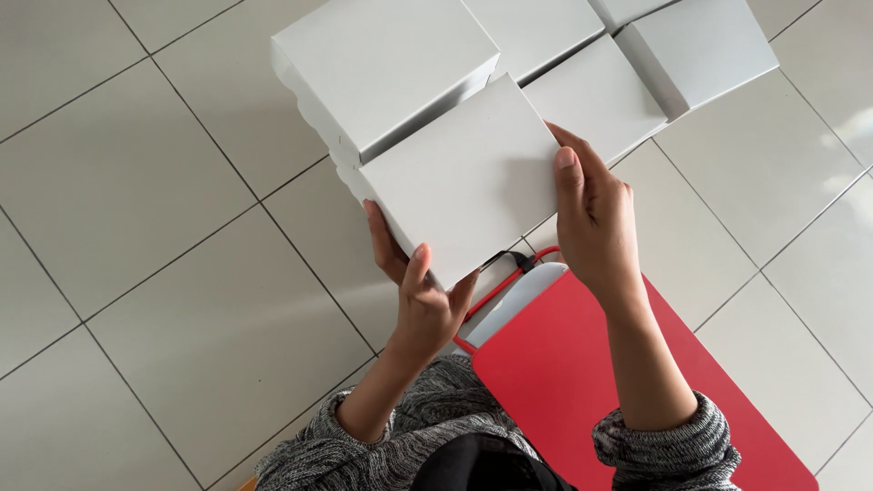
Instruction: The person assembles flat-packed cardboard boxes by folding the flaps and interlocking the tabs to form rectangular containers. They repeatedly pick up flat pieces, fold them into shape, and place the finished boxes onto a stack on the floor.
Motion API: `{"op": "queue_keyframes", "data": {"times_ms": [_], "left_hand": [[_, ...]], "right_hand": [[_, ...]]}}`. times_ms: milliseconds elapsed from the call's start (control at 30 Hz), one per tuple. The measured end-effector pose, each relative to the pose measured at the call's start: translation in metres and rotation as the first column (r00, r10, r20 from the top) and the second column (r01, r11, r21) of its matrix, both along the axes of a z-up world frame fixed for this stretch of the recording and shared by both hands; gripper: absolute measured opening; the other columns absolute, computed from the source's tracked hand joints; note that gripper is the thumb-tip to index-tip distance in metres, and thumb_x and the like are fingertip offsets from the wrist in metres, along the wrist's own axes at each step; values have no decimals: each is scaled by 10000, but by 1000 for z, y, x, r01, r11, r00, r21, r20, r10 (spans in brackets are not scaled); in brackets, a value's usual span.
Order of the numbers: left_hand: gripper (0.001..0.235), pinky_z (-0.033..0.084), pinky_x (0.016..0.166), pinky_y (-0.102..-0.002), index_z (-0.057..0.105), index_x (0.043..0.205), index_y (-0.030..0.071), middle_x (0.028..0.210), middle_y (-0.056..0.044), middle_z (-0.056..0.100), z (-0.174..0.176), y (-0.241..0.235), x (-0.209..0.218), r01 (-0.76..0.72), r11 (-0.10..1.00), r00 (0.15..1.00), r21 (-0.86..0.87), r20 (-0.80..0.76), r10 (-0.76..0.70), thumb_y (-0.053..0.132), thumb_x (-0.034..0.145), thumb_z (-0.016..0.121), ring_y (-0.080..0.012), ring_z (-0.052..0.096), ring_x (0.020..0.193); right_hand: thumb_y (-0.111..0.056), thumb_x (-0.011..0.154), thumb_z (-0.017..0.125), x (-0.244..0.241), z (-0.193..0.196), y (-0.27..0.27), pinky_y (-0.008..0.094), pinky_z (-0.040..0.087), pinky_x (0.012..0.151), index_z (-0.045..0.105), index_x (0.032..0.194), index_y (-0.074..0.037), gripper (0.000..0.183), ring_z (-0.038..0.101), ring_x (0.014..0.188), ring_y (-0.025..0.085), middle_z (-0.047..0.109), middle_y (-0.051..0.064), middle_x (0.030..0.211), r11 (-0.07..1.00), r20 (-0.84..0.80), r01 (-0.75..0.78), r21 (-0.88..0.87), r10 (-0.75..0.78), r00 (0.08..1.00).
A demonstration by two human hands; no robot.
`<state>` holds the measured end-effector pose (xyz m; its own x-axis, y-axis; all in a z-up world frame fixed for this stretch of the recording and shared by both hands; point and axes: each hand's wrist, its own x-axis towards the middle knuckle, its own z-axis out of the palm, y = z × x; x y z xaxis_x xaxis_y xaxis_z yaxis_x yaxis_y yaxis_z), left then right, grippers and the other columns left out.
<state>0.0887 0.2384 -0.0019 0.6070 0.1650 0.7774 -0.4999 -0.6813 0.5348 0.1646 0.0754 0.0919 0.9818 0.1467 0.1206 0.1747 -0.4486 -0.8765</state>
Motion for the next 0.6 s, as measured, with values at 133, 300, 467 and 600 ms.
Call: {"op": "queue_keyframes", "data": {"times_ms": [133,300,467,600], "left_hand": [[806,174,1113,-816,181,1500,214,1552,-469,-8,1,0,0,-11,1000,1000,-2,-3,11,168,943,761,-677,61,1466],[851,170,1130,-794,126,1549,221,1562,-461,-31,3,3,0,7,1000,1000,12,-3,-7,201,964,744,-656,30,1478],[978,295,1332,-691,-53,1668,299,1664,-283,-138,17,5,-14,53,999,990,12,-132,-51,193,1072,714,-527,-49,1606],[1022,204,1363,-648,-172,1661,310,1675,-262,-185,25,1,-20,68,997,984,19,-166,-64,210,1089,669,-484,-105,1618]], "right_hand": [[-369,1138,361,-3,5,-1,432,561,776,621,1424,-149,445,595,722,216,671,136,717,1000,10,5,-22,-4,1000],[-372,1113,311,-18,28,-15,477,556,824,553,1458,-127,487,678,880,315,704,201,886,996,25,5,-89,-3,1000],[-351,1123,188,-52,51,-47,337,607,896,520,1440,0,578,761,1002,239,753,139,1119,987,46,50,-152,-43,998],[-304,1140,175,-92,38,-104,222,453,631,590,1418,-17,576,751,991,195,748,52,1154,951,-27,197,-239,-209,978]]}}
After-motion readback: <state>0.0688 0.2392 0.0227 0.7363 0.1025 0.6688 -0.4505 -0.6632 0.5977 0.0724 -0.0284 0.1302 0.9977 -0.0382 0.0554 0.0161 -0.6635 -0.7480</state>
